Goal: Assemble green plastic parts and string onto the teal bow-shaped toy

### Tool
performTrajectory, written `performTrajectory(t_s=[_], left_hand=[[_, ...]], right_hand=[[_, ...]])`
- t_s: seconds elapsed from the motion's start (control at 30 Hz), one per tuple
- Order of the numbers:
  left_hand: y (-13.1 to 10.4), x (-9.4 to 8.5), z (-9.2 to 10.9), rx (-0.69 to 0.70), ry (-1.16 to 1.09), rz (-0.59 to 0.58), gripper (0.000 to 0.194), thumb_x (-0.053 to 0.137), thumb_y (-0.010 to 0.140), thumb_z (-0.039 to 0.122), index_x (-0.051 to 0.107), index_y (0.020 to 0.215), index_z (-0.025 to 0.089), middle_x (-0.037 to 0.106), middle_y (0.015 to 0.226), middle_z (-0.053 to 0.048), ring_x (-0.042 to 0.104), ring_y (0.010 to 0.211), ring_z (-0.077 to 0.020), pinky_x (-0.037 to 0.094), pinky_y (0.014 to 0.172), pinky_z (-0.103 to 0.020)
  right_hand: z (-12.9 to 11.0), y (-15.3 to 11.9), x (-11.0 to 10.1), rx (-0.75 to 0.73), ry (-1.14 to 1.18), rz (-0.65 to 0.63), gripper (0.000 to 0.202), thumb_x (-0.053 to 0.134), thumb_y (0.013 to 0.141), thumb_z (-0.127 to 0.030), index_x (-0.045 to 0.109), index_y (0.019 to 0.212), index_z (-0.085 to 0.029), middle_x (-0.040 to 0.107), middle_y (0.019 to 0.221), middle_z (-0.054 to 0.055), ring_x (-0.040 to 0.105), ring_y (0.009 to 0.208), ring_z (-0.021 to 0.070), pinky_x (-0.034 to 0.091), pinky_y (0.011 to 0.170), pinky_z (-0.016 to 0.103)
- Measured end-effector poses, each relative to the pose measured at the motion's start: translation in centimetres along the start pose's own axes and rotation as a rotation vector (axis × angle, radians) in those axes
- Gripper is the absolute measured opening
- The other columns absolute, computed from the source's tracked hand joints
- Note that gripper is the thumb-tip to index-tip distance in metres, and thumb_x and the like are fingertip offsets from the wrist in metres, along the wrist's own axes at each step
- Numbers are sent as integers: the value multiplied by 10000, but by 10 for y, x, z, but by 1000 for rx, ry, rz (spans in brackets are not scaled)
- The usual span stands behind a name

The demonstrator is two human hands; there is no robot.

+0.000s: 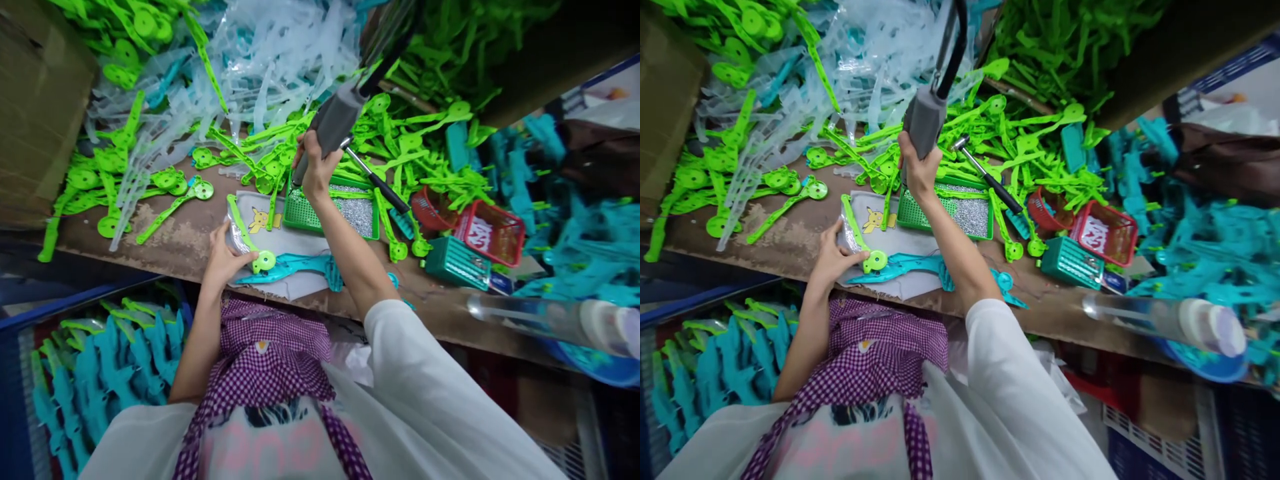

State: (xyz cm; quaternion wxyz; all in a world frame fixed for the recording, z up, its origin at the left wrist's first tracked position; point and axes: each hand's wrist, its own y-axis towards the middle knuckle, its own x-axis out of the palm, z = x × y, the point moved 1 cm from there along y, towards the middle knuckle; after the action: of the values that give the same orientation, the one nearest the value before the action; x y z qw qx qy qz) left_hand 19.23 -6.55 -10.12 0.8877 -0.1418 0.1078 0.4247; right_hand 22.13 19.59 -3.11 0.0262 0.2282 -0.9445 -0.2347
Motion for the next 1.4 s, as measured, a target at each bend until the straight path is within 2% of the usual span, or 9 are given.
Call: performTrajectory(t_s=[0.3,0.5,0.63,0.73,0.87,0.97,1.03,1.23,1.4], left_hand=[[0,0,1,-8,-6,5,1004,941,497,352,485,1389,297,384,1343,-115,543,591,-40,613,647,-379],[1,-1,1,3,-15,-8,990,936,504,355,484,1384,310,374,1356,-113,546,607,-45,613,637,-369],[0,0,0,-7,-1,-6,993,927,514,344,474,1396,309,370,1348,-111,544,602,-46,612,657,-387],[-1,0,1,9,9,8,986,927,508,347,483,1388,312,396,1318,-100,558,635,-66,609,678,-383],[-2,1,-2,14,16,-9,1008,922,502,372,469,1399,302,383,1339,-112,557,632,-62,596,643,-354],[0,2,-6,30,2,-16,1039,916,493,375,444,1415,287,357,1363,-125,572,647,-66,589,636,-340],[0,3,-8,51,-1,-10,1033,906,492,361,444,1411,266,359,1358,-131,588,682,-83,590,656,-339],[-7,5,5,87,103,-16,955,835,576,270,415,1431,194,380,1343,-163,626,956,-236,569,858,-433],[-17,-2,30,216,295,-18,757,805,642,238,532,1347,235,461,1254,-131,493,1218,-371,427,1047,-538]], right_hand=[[12,2,-1,-45,-25,-96,656,439,760,-836,603,786,-201,515,618,-3,636,631,166,508,576,346],[9,5,-2,66,42,-70,651,463,742,-843,604,814,-212,530,632,1,655,658,176,530,590,357],[-21,10,-17,11,134,67,620,427,781,-824,564,798,-219,474,602,-18,617,572,153,505,548,334],[-58,-18,-31,10,247,150,577,440,785,-809,525,762,-238,396,542,-49,470,425,96,420,454,285],[-90,-96,-29,100,406,-109,590,451,718,-845,524,768,-262,389,488,-64,404,365,98,311,348,272],[-94,-140,-13,212,491,-386,632,499,635,-874,549,783,-261,417,477,-65,449,387,122,386,359,296],[-94,-150,-4,279,469,-482,660,531,591,-885,581,790,-257,490,516,-38,534,470,150,470,425,324],[-92,-144,4,306,393,-424,567,697,537,-766,628,717,-233,582,582,1,627,611,182,580,609,373],[-82,-147,7,271,343,-423,440,766,553,-607,614,701,-221,595,629,9,627,667,195,570,620,381]])
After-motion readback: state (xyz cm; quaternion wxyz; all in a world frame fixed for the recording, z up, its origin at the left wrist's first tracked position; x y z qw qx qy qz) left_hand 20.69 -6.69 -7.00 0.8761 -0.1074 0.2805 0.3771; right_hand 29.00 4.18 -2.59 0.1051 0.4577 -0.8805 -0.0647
